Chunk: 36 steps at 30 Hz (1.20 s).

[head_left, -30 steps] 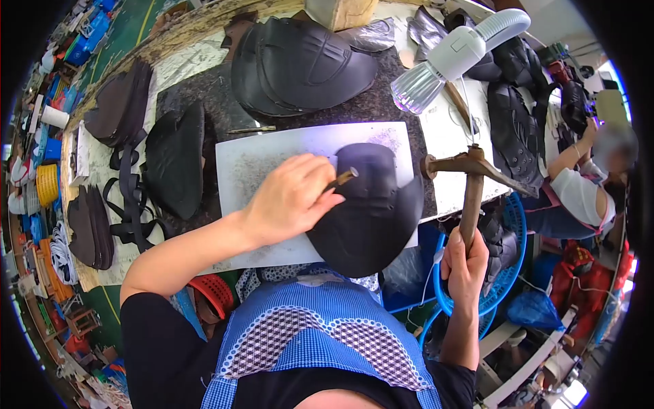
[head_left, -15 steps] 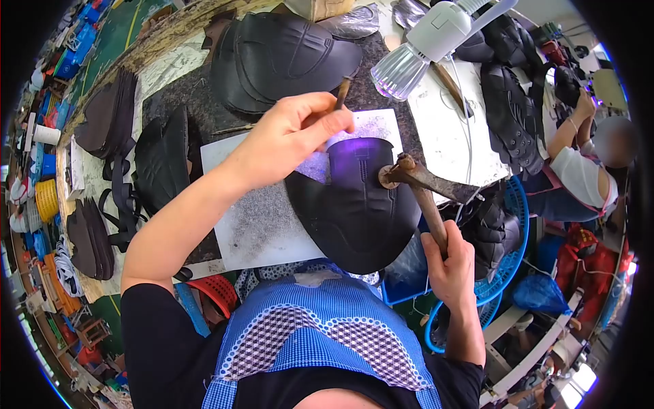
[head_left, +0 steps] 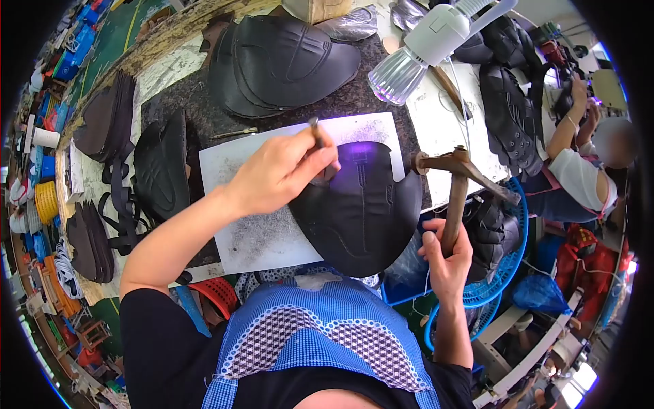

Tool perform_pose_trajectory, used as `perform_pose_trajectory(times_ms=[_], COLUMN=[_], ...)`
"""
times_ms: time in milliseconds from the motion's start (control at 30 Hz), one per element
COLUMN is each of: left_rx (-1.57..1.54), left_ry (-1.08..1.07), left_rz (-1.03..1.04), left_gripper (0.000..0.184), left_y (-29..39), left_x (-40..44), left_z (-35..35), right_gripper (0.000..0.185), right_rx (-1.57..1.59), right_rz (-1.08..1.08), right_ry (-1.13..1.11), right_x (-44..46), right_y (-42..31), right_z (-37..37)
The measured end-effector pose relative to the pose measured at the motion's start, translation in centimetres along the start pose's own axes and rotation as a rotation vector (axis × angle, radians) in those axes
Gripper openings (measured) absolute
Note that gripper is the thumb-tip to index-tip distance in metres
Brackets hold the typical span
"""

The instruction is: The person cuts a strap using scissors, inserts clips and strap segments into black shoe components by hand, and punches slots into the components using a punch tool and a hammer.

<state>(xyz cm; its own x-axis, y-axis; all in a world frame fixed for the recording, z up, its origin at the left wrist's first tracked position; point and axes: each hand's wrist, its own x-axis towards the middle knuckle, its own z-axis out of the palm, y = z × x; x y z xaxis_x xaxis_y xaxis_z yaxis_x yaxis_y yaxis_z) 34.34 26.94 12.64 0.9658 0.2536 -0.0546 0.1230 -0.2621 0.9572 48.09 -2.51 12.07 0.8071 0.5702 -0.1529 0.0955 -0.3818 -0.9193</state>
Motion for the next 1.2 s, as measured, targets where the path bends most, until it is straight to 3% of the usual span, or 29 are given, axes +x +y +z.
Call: perform_pose_trajectory(times_ms=[133,167,300,400,467,533,600,633,700,767,900,1200], left_rx=[0.132,0.013,0.412,-0.040,-0.227,-0.285,-0.209,-0.007,0.007,-0.028,-0.060,-0.166], left_ry=[0.027,0.066,0.195,0.299,0.219,0.169,0.145,0.073,0.034,0.066,-0.038,-0.073], left_rz=[0.002,-0.041,0.118,-0.011,-0.020,-0.027,-0.029,-0.023,-0.033,0.023,-0.074,-0.116], left_gripper=[0.023,0.022,0.019,0.019,0.020,0.021,0.021,0.022,0.022,0.025,0.023,0.025], left_y=[-0.2,-0.2,-0.4,0.2,0.5,0.4,-0.3,-1.3,-1.4,-1.6,-1.9,-2.3], left_x=[-2.9,-3.5,-3.8,-2.7,-1.8,-1.0,-0.1,0.3,1.0,1.6,2.1,2.5], left_z=[0.5,0.7,-0.7,-1.6,-2.1,-1.9,-1.3,-1.5,-1.9,-1.4,-2.0,-2.2], right_gripper=[0.030,0.029,0.029,0.020,0.017,0.014,0.017,0.018,0.020,0.019,0.018,0.016], right_rx=[0.007,-0.013,-0.201,-0.363,-0.430,-0.162,-0.125,-0.190,-0.320,-0.386,-0.456,-0.473], right_rz=[-0.046,-0.073,-0.270,-0.400,-0.415,-0.133,0.006,0.023,0.057,0.001,-0.090,-0.054], right_ry=[0.041,0.045,0.053,0.069,0.090,-0.008,-0.101,-0.124,-0.170,-0.193,-0.222,-0.263], right_x=[0.3,0.5,1.3,1.4,1.2,0.0,-0.9,-0.9,-0.8,-0.7,-0.4,-0.1], right_y=[0.4,0.1,-1.6,-1.1,-1.0,-1.4,-2.3,-2.4,-2.3,-2.2,-2.3,-2.9], right_z=[2.1,2.6,4.2,3.4,2.1,0.6,-0.1,-0.2,-0.3,-0.4,-0.5,-0.8])
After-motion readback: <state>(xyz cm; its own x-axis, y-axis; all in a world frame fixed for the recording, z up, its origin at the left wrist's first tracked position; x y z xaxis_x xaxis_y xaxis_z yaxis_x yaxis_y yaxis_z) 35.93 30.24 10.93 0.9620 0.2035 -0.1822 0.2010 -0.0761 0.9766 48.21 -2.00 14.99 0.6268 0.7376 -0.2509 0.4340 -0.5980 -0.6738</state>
